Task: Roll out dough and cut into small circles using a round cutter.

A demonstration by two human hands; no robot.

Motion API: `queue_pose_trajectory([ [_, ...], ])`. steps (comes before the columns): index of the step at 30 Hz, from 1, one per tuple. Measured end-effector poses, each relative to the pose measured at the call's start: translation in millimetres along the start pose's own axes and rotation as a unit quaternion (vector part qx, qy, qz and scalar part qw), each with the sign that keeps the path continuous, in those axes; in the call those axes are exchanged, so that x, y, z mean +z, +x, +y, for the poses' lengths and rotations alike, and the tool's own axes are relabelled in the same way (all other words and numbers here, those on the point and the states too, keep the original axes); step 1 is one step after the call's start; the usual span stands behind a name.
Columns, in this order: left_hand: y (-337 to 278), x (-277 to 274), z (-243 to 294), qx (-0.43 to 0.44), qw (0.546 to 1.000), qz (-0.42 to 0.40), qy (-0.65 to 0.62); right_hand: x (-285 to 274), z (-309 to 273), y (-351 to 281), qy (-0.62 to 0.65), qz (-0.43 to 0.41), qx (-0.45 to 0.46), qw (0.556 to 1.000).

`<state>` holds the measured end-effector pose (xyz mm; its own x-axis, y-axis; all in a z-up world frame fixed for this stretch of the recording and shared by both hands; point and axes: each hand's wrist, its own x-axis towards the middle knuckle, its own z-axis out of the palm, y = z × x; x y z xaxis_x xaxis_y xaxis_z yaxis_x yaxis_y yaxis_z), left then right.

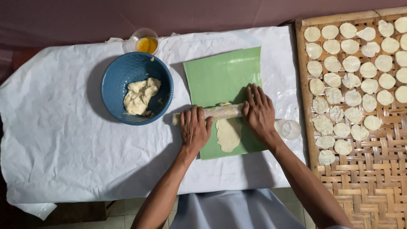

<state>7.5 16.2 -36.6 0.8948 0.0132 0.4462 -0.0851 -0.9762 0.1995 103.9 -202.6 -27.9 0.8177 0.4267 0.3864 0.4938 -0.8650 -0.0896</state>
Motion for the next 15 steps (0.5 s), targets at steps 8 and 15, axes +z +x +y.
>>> queue_pose_trajectory([
  [8,51.5,28.3,-18.3,-0.039,0.998,0.037,0.041,13.9,8.6,40.5,-0.003,-0.225,0.133,0.965],
  [15,88.7,34.0,-27.3,-0.098,0.993,-0.046,0.053,-3.7,-0.5,92.0,0.057,-0.281,0.188,0.939],
])
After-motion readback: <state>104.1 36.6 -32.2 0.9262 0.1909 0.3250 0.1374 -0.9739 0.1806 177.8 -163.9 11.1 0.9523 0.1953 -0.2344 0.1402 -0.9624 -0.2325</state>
